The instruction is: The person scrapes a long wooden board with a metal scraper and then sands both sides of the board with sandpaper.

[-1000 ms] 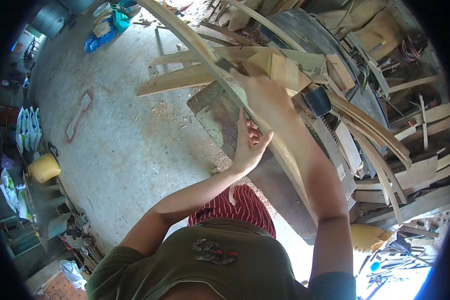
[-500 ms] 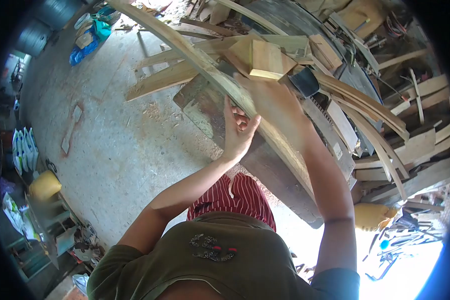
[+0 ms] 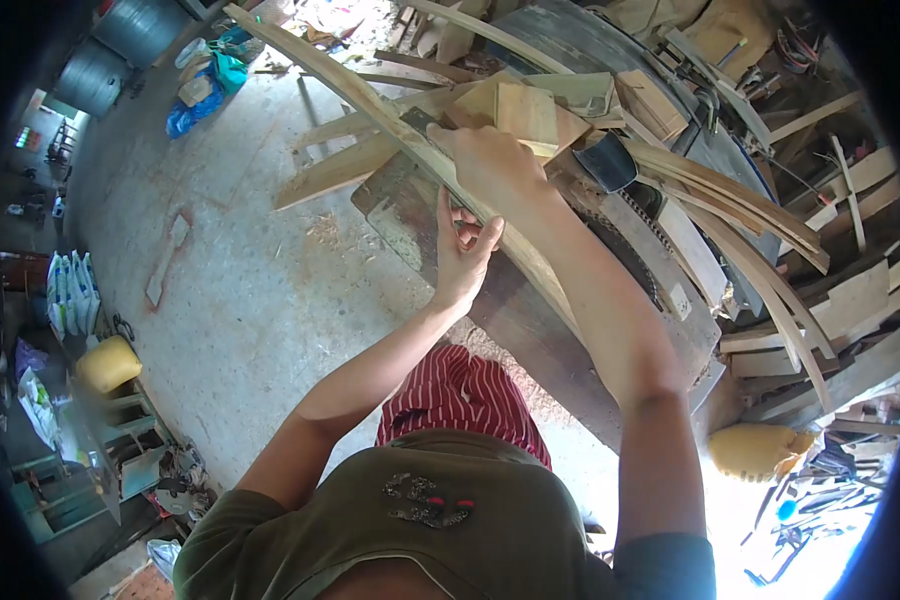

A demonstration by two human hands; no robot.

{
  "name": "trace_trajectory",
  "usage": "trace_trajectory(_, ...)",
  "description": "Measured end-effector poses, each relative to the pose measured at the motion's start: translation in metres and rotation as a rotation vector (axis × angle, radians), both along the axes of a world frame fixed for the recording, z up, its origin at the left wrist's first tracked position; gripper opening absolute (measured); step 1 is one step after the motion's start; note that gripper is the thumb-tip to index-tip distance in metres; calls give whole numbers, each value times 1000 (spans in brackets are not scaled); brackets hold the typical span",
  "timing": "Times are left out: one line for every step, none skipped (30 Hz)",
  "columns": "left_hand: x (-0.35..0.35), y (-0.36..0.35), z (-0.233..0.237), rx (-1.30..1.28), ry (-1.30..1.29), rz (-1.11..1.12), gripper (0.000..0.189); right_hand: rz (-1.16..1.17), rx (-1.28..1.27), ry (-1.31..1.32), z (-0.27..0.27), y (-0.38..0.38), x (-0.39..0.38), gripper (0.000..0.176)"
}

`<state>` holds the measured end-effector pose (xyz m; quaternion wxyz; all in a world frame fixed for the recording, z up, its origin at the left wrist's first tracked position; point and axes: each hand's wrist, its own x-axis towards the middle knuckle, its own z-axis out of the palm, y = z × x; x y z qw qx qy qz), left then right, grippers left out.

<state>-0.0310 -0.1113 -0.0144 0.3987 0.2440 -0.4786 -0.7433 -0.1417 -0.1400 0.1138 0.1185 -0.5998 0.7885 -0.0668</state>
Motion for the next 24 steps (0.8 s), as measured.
trace_trajectory(1, 0, 4, 3, -4, -13, 98, -5, -10, -16, 0, -3, -2, 52)
trace_trajectory(2, 0, 7, 9, -6, -26, 97, -1, -15, -16, -2, 2, -2, 52)
trace_trajectory(2, 2, 4, 7, -6, -22, 97, -20, -15, -43, -5, 12, -3, 52)
trace_trajectory(1, 1, 0, -7, -12, -23, 96, -35, -17, -66, -9, 21, -3, 51)
trace_trajectory(0, -1, -5, -21, -17, -18, 96, -20, -20, -62, -18, 33, -3, 51)
trace_trajectory(-1, -2, -8, -24, -13, -3, 96, 38, -194, 17, -32, 46, -4, 51)
trace_trajectory(-2, -1, -10, -36, -11, 4, 96, 94, -367, 95, -32, 50, -2, 50)
trace_trajectory(-3, 1, -13, -44, -14, 4, 96, 100, -365, 96, -31, 44, -5, 50)
trace_trajectory(-2, 2, -9, -9, -8, -2, 97, 65, -221, 37, -17, 32, -2, 50)
trace_trajectory(-2, 3, -6, -12, -9, -3, 97, 29, -79, -22, -9, 18, -1, 49)
trace_trajectory(-1, 4, -3, 3, -10, 0, 97, 27, -82, -25, -12, 3, -3, 49)
trace_trajectory(0, 3, -3, 16, -9, 5, 97, 26, -94, -42, -14, -14, -6, 49)
trace_trajectory(0, 3, -3, 13, -11, 9, 97, 29, -105, -60, -16, -24, -7, 49)
trace_trajectory(-1, 3, -3, -3, -5, 11, 98, 32, -108, -60, -19, -23, -9, 49)
trace_trajectory(-1, 3, -4, -15, 2, 10, 99, 50, -143, -72, -19, -15, -8, 49)
trace_trajectory(-1, 3, -3, -16, 5, 11, 99, 69, -176, -80, -20, -6, -8, 48)
trace_trajectory(-1, 3, -3, -14, -2, 8, 100, 74, -174, -76, -22, 5, -8, 48)
trace_trajectory(-1, 3, -4, -11, -9, 9, 101, 91, -209, -80, -22, 18, -7, 48)
trace_trajectory(-2, 4, -5, -22, 25, 18, 102, 109, -241, -85, -23, 23, -7, 48)
trace_trajectory(-2, 5, -7, -15, 25, 21, 102, 111, -234, -85, -25, 18, -8, 48)
trace_trajectory(-2, 5, -6, -9, 9, 20, 102, 85, -174, -92, -20, 5, -6, 48)
trace_trajectory(-2, 4, -5, -9, -6, 18, 102, 58, -120, -99, -17, -8, -7, 48)
trace_trajectory(0, 3, -4, -12, -8, 16, 102, 57, -123, -100, -22, -25, -12, 48)
trace_trajectory(1, 2, -3, -19, -33, 6, 102, 98, -180, -95, -32, -43, -18, 48)
